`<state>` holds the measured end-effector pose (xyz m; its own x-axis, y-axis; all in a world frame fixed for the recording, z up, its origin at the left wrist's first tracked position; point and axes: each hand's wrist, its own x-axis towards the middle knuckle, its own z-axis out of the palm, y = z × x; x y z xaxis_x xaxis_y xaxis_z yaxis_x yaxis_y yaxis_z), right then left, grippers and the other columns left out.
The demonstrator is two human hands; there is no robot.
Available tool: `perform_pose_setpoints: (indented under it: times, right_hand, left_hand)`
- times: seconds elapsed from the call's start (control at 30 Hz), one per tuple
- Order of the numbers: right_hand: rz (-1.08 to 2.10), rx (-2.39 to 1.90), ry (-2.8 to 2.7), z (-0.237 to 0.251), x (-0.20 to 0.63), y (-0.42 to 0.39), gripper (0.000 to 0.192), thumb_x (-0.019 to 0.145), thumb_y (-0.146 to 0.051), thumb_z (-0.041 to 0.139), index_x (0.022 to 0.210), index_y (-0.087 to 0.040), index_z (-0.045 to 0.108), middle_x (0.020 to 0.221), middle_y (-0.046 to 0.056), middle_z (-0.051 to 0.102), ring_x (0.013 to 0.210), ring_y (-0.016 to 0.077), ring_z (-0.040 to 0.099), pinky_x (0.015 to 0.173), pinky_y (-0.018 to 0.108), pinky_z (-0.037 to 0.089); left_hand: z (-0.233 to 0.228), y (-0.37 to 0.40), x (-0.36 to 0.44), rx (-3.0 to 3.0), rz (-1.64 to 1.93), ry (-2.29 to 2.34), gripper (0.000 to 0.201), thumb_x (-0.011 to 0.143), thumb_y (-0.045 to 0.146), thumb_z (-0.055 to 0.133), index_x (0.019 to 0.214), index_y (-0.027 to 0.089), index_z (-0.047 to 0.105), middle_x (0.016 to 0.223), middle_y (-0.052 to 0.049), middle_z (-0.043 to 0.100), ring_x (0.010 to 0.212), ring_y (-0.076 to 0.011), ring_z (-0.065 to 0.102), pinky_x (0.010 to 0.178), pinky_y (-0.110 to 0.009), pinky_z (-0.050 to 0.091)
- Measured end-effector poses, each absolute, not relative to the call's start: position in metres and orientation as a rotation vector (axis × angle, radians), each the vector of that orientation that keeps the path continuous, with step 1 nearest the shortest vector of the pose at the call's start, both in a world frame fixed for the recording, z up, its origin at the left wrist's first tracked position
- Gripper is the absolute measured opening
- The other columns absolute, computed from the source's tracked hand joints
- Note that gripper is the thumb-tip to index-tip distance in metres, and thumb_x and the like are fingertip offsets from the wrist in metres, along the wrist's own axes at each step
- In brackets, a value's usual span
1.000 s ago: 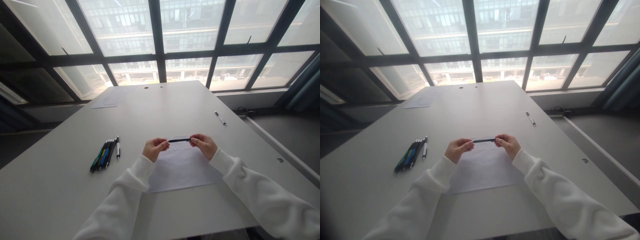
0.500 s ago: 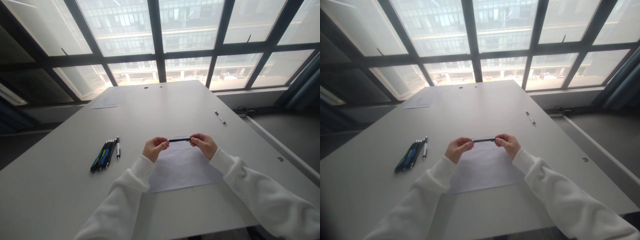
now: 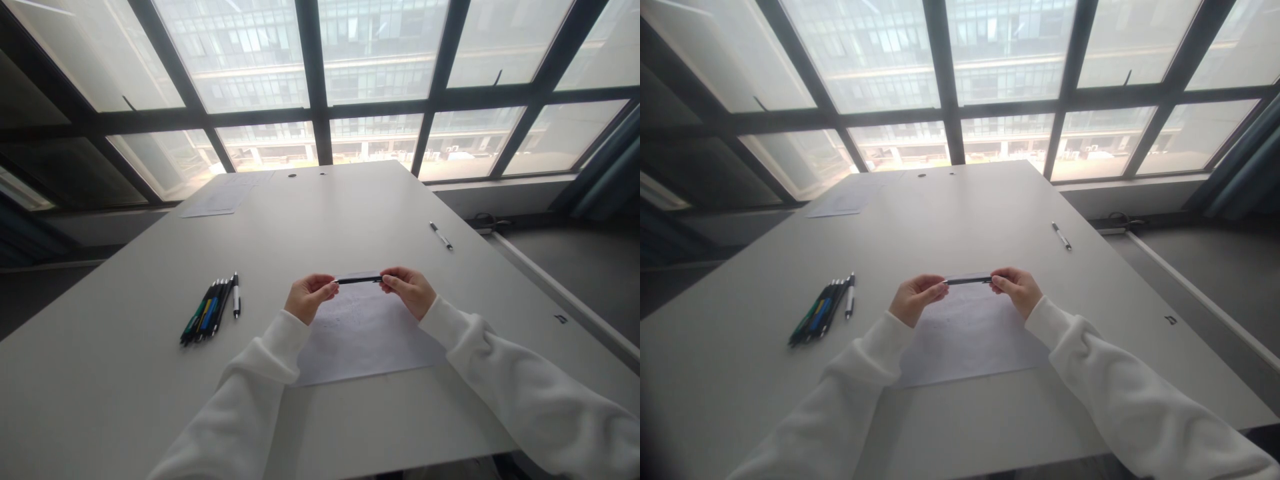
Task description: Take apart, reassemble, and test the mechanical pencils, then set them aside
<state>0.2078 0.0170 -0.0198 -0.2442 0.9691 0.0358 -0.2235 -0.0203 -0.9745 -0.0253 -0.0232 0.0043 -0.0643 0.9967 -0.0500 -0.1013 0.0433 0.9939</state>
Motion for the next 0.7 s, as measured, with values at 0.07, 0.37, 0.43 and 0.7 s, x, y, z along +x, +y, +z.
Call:
perform_pose_setpoints:
  times: [0.07, 0.37, 0.43, 0.7]
  right_hand:
    - [1.480, -0.907, -1.219, -0.0204, 0.2080, 0.0173, 0.029, 0.063, -0.037, 0.070, 0.081, -0.014, 0.064, 0.065, 0.004, 0.064, 0.060, 0.0134, 0.057, 0.061, 0.029, 0.047]
    - [1.468, -0.905, -1.240, -0.0228, 0.2082, 0.0175, 0.029, 0.065, -0.037, 0.069, 0.082, -0.014, 0.064, 0.066, 0.004, 0.064, 0.061, 0.0141, 0.057, 0.061, 0.030, 0.047]
    - [1.469, -0.911, -1.237, -0.0218, 0.2081, 0.0170, 0.029, 0.064, -0.037, 0.069, 0.082, -0.014, 0.064, 0.066, 0.004, 0.064, 0.060, 0.0142, 0.057, 0.061, 0.031, 0.047]
    - [1.477, -0.905, -1.228, -0.0225, 0.2085, 0.0181, 0.029, 0.064, -0.036, 0.070, 0.082, -0.013, 0.064, 0.066, 0.005, 0.064, 0.060, 0.0140, 0.057, 0.061, 0.031, 0.047]
  left_hand:
    - [0.0046, -0.0231, -0.0249, 1.063, 1.295, 1.174, 0.035, 0.055, 0.029, 0.076, 0.084, 0.013, 0.064, 0.069, -0.004, 0.068, 0.066, -0.0150, 0.063, 0.067, -0.029, 0.050]
    - [0.0060, -0.0240, -0.0236, 1.098, 1.282, 1.236, 0.029, 0.057, 0.034, 0.074, 0.073, 0.011, 0.066, 0.065, -0.006, 0.067, 0.059, -0.0142, 0.061, 0.063, -0.030, 0.051]
    - [0.0060, -0.0242, -0.0242, 1.111, 1.275, 1.249, 0.030, 0.058, 0.036, 0.073, 0.072, 0.011, 0.066, 0.065, -0.007, 0.067, 0.058, -0.0146, 0.061, 0.062, -0.030, 0.051]
    - [0.0073, -0.0245, -0.0241, 1.107, 1.275, 1.231, 0.034, 0.056, 0.034, 0.075, 0.080, 0.011, 0.065, 0.068, -0.006, 0.067, 0.063, -0.0150, 0.062, 0.065, -0.030, 0.051]
